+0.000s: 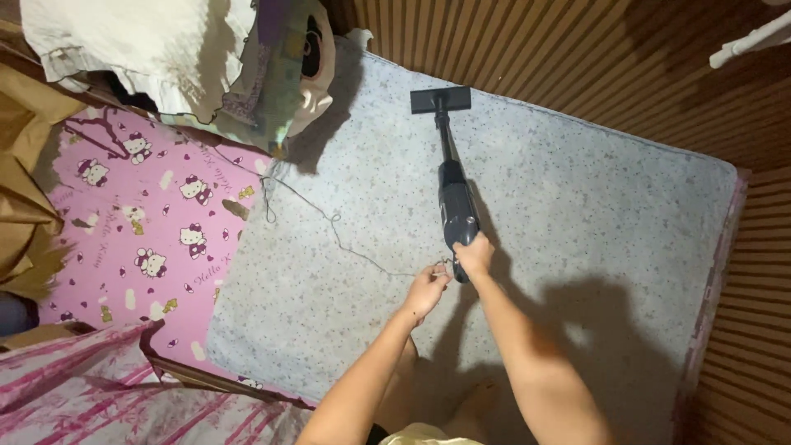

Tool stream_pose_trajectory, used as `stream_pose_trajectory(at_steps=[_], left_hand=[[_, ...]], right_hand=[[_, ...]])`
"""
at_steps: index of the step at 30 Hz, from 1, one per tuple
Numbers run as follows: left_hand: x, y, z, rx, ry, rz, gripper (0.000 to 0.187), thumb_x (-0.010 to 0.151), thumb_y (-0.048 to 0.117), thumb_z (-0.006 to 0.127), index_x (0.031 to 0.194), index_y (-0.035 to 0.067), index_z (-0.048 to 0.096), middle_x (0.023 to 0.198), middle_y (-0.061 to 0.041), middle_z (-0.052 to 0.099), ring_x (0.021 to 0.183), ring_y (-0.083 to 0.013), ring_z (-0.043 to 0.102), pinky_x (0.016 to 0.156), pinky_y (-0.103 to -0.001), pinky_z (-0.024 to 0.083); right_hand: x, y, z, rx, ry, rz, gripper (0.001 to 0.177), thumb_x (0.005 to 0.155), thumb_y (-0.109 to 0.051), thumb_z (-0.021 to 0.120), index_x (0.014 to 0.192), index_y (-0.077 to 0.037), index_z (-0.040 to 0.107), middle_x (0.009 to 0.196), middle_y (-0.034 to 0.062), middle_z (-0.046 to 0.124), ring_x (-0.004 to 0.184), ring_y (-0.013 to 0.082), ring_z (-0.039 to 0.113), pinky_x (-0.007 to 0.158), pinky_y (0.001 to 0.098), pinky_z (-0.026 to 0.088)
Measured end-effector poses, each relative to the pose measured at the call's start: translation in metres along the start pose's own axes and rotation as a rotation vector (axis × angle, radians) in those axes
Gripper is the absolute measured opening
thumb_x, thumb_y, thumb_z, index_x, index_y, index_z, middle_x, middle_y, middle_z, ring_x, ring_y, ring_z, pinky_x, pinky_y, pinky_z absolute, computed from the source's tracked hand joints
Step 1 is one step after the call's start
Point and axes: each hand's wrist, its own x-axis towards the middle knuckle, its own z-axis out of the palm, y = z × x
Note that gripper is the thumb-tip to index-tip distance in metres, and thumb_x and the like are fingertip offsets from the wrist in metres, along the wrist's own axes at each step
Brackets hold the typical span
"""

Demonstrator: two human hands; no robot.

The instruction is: The person vacuums the surface of a mattress using a handheld vacuum cleaner, then detaches the vacuum nozzle by hand.

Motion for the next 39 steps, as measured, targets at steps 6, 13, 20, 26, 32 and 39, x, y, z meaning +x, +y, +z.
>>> stream_pose_trajectory(at_steps=[6,13,20,26,32,39], left_hand=[[-0.020,-0.019,0.026,-0.071,-0.002,-0.051,0.043,0.091,0.026,0.064,0.127,0.002,0.063,0.102,-0.008,0.072,0.090,-0.0160,0.065,0.080,-0.031,0.052],[-0.046,-0.033,0.089,-0.054,0.061,0.040,0.034,0.091,0.024,0.068,0.114,-0.002,0.067,0.091,-0.007,0.072,0.081,-0.0158,0.065,0.074,-0.030,0.053],[-0.103,-0.048,0.165,-0.064,-0.104,0.013,0.035,0.096,0.028,0.063,0.082,-0.002,0.074,0.073,-0.010,0.072,0.064,-0.0169,0.067,0.064,-0.032,0.053],[-0.151,-0.061,0.212,0.013,-0.139,-0.069,0.047,0.098,0.038,0.062,0.079,-0.003,0.073,0.069,-0.013,0.072,0.059,-0.0206,0.070,0.059,-0.034,0.056],[-0.159,-0.107,0.238,-0.115,-0.150,-0.153,0.049,0.097,0.044,0.067,0.081,-0.002,0.071,0.068,-0.008,0.065,0.057,-0.0174,0.059,0.053,-0.033,0.048],[-0.153,-0.132,0.267,-0.008,-0.138,-0.163,0.051,0.096,0.041,0.071,0.087,-0.009,0.069,0.074,-0.012,0.065,0.056,-0.0167,0.055,0.048,-0.034,0.045]], right_hand=[[-0.058,0.016,-0.057,0.294,-0.094,-0.016,0.018,0.069,-0.004,0.079,0.086,-0.001,0.071,0.078,0.0129,0.074,0.064,0.0177,0.069,0.061,0.0352,0.055],[-0.104,0.105,-0.101,0.602,-0.268,0.110,0.011,0.076,0.001,0.067,0.087,-0.003,0.066,0.065,0.0070,0.064,0.053,0.0161,0.060,0.050,0.0323,0.050],[-0.156,0.180,-0.165,0.604,-0.380,0.105,0.008,0.082,0.000,0.065,0.090,0.001,0.063,0.067,0.0090,0.064,0.053,0.0169,0.060,0.049,0.0330,0.050],[-0.191,0.230,-0.213,0.592,-0.545,0.076,0.012,0.080,0.002,0.065,0.091,0.000,0.063,0.072,0.0071,0.067,0.060,0.0161,0.065,0.054,0.0311,0.052],[-0.205,0.277,-0.237,0.357,-0.581,-0.022,0.020,0.079,-0.004,0.074,0.097,0.001,0.068,0.079,0.0078,0.069,0.069,0.0194,0.064,0.064,0.0355,0.053],[-0.241,0.241,-0.255,-0.418,-0.078,-0.516,0.068,0.058,-0.021,0.096,0.119,-0.008,0.067,0.139,0.0214,0.053,0.132,0.0456,0.045,0.099,0.0581,0.035]])
